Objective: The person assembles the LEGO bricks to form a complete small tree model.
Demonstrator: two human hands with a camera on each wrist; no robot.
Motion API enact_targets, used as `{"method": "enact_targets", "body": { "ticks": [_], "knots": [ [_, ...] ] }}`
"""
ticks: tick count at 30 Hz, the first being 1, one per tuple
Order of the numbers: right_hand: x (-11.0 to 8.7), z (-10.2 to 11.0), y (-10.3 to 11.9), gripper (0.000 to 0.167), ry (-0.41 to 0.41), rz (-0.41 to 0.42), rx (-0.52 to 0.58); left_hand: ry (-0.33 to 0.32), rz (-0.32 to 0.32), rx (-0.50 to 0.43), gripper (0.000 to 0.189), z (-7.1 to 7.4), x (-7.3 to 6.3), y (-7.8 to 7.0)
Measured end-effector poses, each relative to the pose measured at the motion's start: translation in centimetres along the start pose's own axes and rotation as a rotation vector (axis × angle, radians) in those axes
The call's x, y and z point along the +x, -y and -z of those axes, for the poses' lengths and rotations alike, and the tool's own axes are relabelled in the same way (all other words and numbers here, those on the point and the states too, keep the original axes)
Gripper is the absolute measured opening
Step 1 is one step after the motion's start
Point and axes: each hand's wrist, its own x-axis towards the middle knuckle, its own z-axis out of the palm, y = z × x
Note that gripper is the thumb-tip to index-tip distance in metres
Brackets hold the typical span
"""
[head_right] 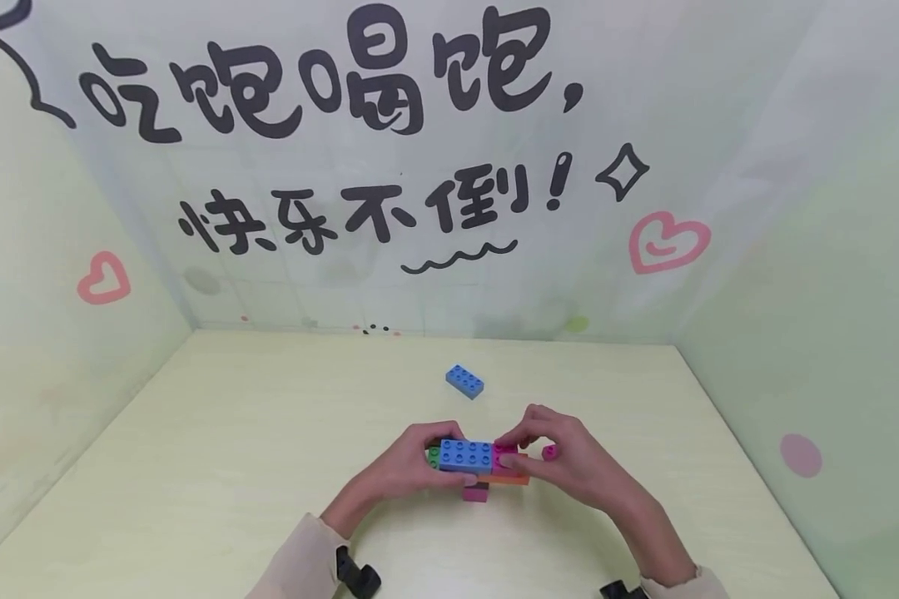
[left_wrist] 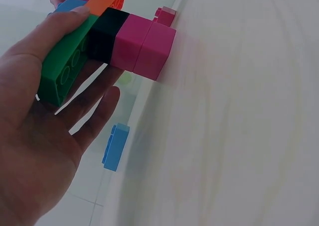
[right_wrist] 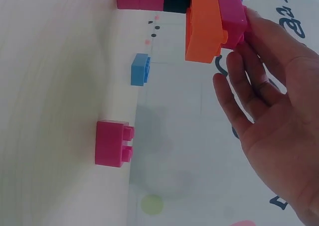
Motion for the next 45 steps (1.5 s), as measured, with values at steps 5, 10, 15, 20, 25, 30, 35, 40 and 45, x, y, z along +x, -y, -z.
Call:
{"method": "enact_targets", "body": {
  "ticks": [5,10,15,20,25,30,35,40,45],
  "knots": [
    [0.1,0.2,0.4,0.018,0.014,0.006,-0.011,-0.006,-0.001,0.012,0.028,0.0,0.1,-0.2],
    [0.0,0.1,0.2,0.018,0.016,0.005,0.001,-0.007,0.001,0.019,0.029,0.0,0.0,-0.1],
    [-0.3,-0.1,-0.6,0.020,-0.007,-0.006,0.052,0.004,0.003,0.016,0.029,-0.2,0.0,-0.2],
    [-0.2,-0.3,-0.8,0.021,0.013,-0.050,0.083,0.028,-0.014,-0.009,0.028,0.1,-0.2,0.1],
    [1.7,0.1,-1.0,0.020,-0.022,-0.071,0.018,0.045,-0.039,-0.012,0.028,0.2,-0.1,0.2],
    [6.9,-0.1,-2.4,0.023,-0.017,-0.127,-0.134,0.031,-0.026,-0.022,0.027,0.6,-0.5,0.1],
    [10.7,-1.5,-5.5,0.037,0.074,-0.288,-0.249,0.037,-0.011,-0.017,0.028,0.6,-0.4,0.0],
    [12.8,-3.3,-7.4,0.046,0.149,-0.422,-0.374,0.032,-0.010,-0.012,0.028,0.7,-0.4,0.1],
    [13.7,-4.2,-7.7,0.041,0.154,-0.422,-0.441,0.023,-0.018,0.002,0.028,0.8,-0.4,0.2]
  ]
}}
